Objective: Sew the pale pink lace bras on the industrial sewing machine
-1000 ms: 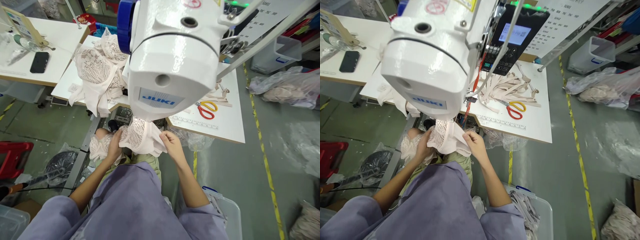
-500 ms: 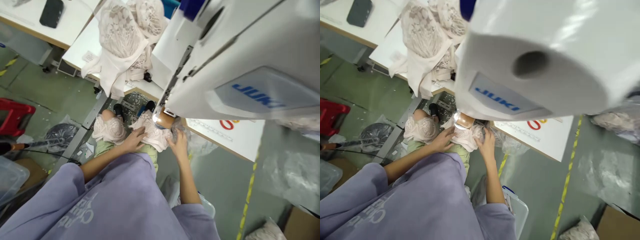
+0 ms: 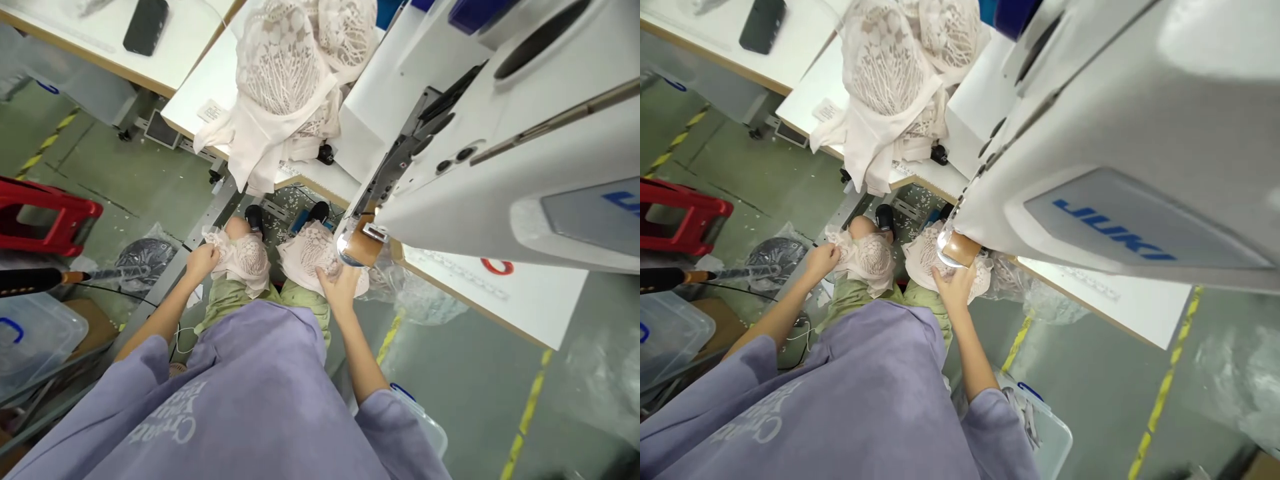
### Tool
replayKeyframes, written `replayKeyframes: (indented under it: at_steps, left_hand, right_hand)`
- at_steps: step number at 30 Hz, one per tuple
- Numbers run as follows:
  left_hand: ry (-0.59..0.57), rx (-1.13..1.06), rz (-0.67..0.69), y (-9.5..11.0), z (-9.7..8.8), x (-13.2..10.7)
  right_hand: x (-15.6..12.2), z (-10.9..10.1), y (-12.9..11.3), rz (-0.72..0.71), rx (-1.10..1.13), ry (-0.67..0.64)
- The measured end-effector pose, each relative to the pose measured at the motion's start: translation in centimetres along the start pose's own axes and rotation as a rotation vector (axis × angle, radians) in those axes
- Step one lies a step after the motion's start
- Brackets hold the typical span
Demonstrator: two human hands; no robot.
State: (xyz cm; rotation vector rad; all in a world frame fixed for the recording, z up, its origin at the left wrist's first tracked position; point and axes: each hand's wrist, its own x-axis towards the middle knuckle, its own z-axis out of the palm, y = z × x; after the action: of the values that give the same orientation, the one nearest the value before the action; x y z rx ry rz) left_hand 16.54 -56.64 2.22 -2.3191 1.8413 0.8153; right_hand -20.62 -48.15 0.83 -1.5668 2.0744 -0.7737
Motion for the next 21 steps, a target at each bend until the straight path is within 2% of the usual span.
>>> replayKeyframes:
  at_steps: [2,5,7,9,11,13,14,15,18,19,21]
  left_hand:
    - [0.016,-0.023,0.055,1.4,-0.2,-2.2]
    - [-0.030,-0.105,0.197,4.6,0.0,-6.5]
    - [-0.117,-0.176,0.311,6.5,0.2,-8.8]
    - [-0.193,-0.231,0.396,7.6,0.3,-9.8]
    - [-0.175,-0.320,0.428,8.0,0.3,-9.1]
    - [-0.159,-0.499,0.404,8.2,0.2,-7.6]
    - [-0.222,-0.603,0.384,8.4,0.2,-6.9]
    - [-0.343,-0.702,0.363,8.6,0.3,-6.3]
    - [-0.820,-0.891,0.294,10.2,0.4,-6.1]
    - [-0.892,-0.934,0.280,11.0,0.4,-6.4]
    - [-0.908,-0.969,0.310,12.6,0.2,-6.8]
  right_hand:
    - [-0.6,0.9,-2.9,-0.119,0.131,-0.095]
    - [-0.9,3.6,-7.1,-0.333,0.280,-0.477]
    - [-0.6,4.9,-8.7,-0.380,0.288,-0.718]
    - [-0.3,5.0,-9.2,-0.348,0.293,-0.883]
    - [-0.3,3.4,-9.0,-0.273,0.375,-0.949]
    - [-0.6,0.5,-8.6,-0.190,0.508,-0.928]
    - [-0.9,-1.1,-8.5,-0.164,0.564,-0.900]
    - [-1.3,-2.8,-8.5,-0.148,0.604,-0.868]
    - [-2.6,-7.3,-8.5,-0.128,0.633,-0.763]
    - [-2.9,-8.6,-8.4,-0.109,0.624,-0.742]
    - [-3.4,-11.1,-7.7,-0.068,0.570,-0.683]
